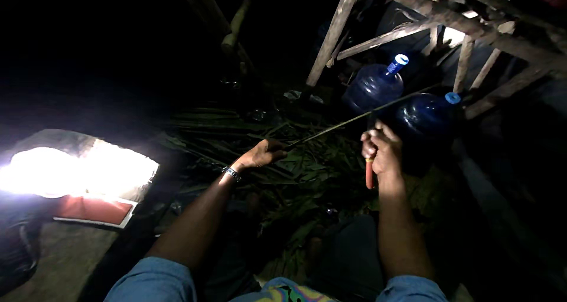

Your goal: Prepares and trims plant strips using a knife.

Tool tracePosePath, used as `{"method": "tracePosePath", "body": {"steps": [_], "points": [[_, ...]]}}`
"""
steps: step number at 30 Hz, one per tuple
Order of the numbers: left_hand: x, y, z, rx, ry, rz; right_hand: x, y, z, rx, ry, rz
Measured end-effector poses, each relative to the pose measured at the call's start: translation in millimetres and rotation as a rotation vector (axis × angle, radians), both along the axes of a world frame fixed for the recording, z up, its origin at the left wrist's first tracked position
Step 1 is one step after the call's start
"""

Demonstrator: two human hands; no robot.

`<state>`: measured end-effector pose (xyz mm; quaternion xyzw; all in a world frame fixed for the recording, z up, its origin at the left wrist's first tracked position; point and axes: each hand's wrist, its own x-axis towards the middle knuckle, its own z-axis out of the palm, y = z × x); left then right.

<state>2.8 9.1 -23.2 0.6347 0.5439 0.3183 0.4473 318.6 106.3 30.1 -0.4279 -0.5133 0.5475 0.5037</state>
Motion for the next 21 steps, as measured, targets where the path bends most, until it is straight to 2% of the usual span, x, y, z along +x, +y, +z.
{"method": "tracePosePath", "body": {"steps": [4,7,17,21], "points": [[18.6,0.1,-3.6,0.108,-0.031,0.068,-41.5,-29.9,-7.6,-0.12,-0.237,0.502],[24.1,-1.1,-5.2,0.209,-0.036,0.127,-62.7,-43.2,-13.6,-0.233,-0.242,0.68],[47.9,-7.9,-14.9,0.522,0.169,0.228,-86.1,-60.1,-17.5,-0.341,-0.119,0.579],[56.4,-7.6,-17.4,0.654,0.265,0.261,-93.8,-67.1,-10.0,-0.36,-0.063,0.441]]}}
